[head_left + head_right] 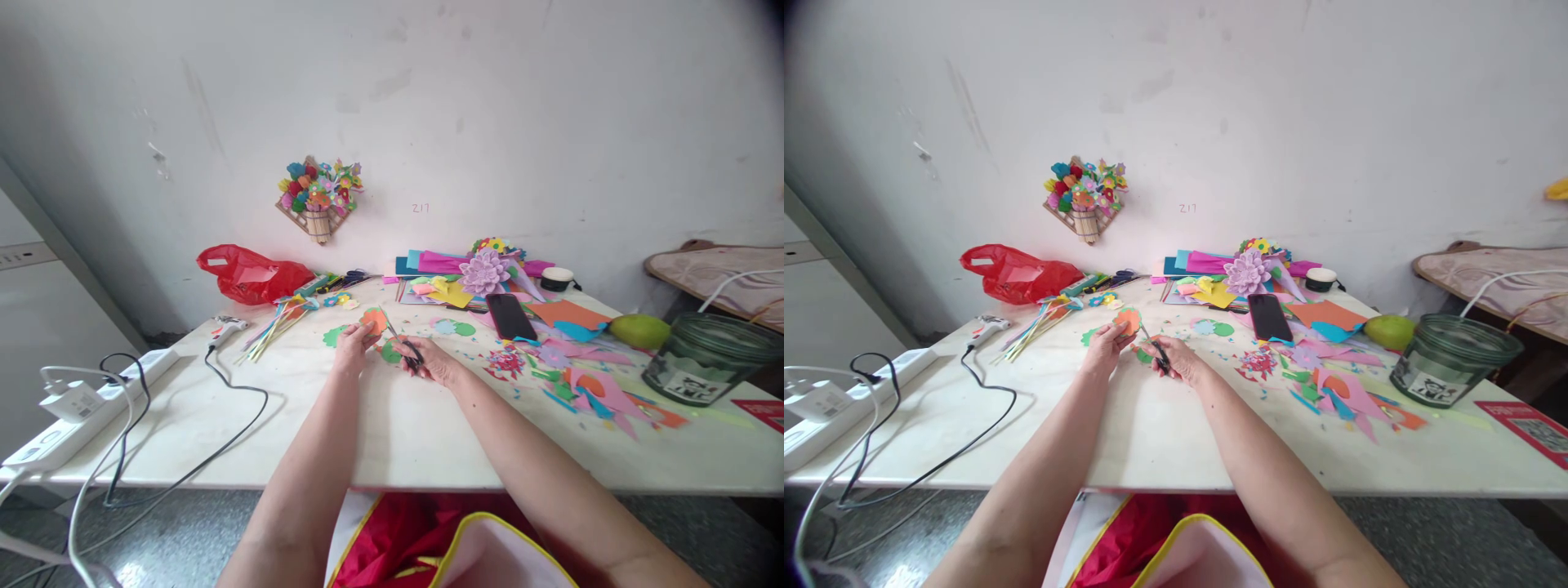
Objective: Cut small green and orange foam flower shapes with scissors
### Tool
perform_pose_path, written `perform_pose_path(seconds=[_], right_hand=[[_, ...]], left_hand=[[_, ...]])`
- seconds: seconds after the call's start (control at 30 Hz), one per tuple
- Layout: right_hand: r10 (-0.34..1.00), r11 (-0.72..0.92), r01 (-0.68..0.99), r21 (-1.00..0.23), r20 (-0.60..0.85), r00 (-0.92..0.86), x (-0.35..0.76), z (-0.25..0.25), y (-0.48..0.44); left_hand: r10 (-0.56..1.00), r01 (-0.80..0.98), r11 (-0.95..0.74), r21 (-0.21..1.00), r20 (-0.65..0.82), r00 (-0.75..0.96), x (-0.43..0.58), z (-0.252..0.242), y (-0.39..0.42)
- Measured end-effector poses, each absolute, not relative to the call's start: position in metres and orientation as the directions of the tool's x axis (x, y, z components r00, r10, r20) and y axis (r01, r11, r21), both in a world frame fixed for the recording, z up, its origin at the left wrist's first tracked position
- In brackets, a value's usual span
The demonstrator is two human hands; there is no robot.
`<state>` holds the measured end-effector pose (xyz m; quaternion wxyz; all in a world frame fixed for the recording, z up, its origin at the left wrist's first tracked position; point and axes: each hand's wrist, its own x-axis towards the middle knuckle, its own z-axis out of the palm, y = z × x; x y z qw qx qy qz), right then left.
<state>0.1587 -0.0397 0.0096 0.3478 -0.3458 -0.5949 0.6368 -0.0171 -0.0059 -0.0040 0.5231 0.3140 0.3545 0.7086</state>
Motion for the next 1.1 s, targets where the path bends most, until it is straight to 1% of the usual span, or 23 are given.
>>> perform_pose_path(seconds=[0.3,1.1], right_hand=[[0.848,-0.052,-0.003,-0.999,-0.043,-0.528,0.1599,0.0111,-0.0404],[0.857,-0.077,-0.033,-0.996,-0.050,-0.513,0.1591,0.0044,-0.0354]], left_hand=[[0.967,-0.518,-0.188,0.834,0.065,-0.247,-0.0154,-0.0019,-0.0078],[0.976,-0.534,-0.173,0.828,0.072,-0.205,-0.0144,-0.0029,-0.0087]])
